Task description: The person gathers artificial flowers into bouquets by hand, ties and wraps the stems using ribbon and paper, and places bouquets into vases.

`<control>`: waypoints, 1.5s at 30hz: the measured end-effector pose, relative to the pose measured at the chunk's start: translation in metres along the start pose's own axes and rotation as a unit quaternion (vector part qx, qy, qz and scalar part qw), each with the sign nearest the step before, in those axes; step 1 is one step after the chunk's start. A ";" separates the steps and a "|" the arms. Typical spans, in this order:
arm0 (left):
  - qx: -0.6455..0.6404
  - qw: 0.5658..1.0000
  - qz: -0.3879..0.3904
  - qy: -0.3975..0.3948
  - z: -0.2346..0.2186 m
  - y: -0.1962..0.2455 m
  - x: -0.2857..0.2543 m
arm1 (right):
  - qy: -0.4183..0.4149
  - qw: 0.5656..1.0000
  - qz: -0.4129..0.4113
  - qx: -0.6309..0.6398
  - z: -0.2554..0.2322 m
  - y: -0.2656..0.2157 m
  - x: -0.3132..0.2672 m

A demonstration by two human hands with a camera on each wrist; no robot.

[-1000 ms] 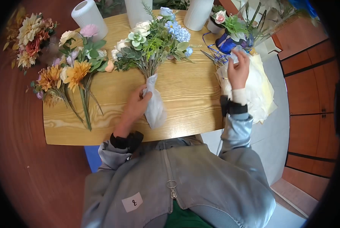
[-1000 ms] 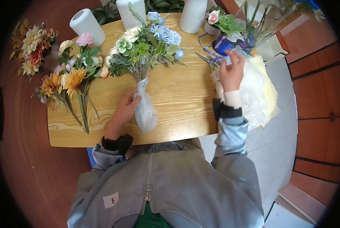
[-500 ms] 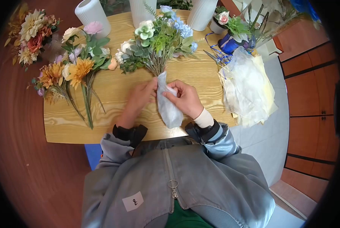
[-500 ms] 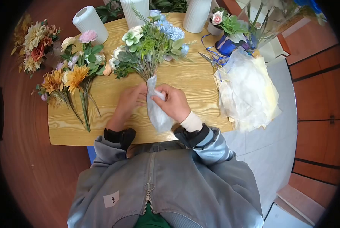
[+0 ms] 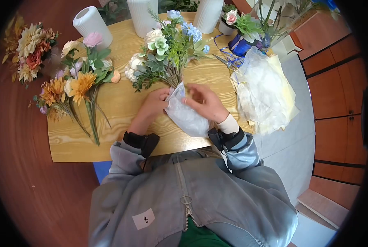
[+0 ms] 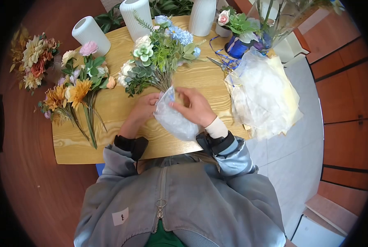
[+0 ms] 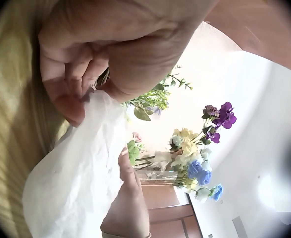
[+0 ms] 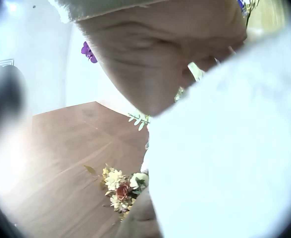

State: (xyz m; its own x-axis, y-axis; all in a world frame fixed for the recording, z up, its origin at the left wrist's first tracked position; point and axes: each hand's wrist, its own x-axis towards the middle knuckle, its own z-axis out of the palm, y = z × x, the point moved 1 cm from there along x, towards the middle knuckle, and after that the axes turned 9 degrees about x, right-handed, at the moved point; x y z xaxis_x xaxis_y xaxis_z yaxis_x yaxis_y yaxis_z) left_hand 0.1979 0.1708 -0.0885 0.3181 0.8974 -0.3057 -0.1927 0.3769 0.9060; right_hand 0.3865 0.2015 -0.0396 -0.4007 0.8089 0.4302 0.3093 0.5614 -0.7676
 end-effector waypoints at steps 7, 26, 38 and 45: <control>0.092 0.991 0.014 0.099 0.006 0.007 -0.015 | -0.390 0.878 0.139 0.242 -0.014 -0.034 -0.013; 0.599 0.794 -0.081 0.064 -0.005 0.036 -0.054 | -0.433 0.898 0.074 0.011 -0.054 0.012 0.028; 0.341 0.918 0.003 0.203 0.025 0.026 -0.030 | -0.110 0.991 0.071 0.029 -0.047 -0.016 0.016; 0.429 0.872 -0.005 0.237 0.025 0.017 0.002 | -0.115 0.982 0.041 -0.144 -0.005 0.015 -0.005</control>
State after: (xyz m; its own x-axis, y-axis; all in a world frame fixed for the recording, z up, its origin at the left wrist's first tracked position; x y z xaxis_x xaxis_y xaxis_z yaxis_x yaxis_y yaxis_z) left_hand 0.2183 0.1736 -0.0665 -0.1436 0.9656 -0.2167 0.6373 0.2577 0.7263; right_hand 0.3972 0.2060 -0.0510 -0.5374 0.8118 0.2284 0.5663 0.5480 -0.6156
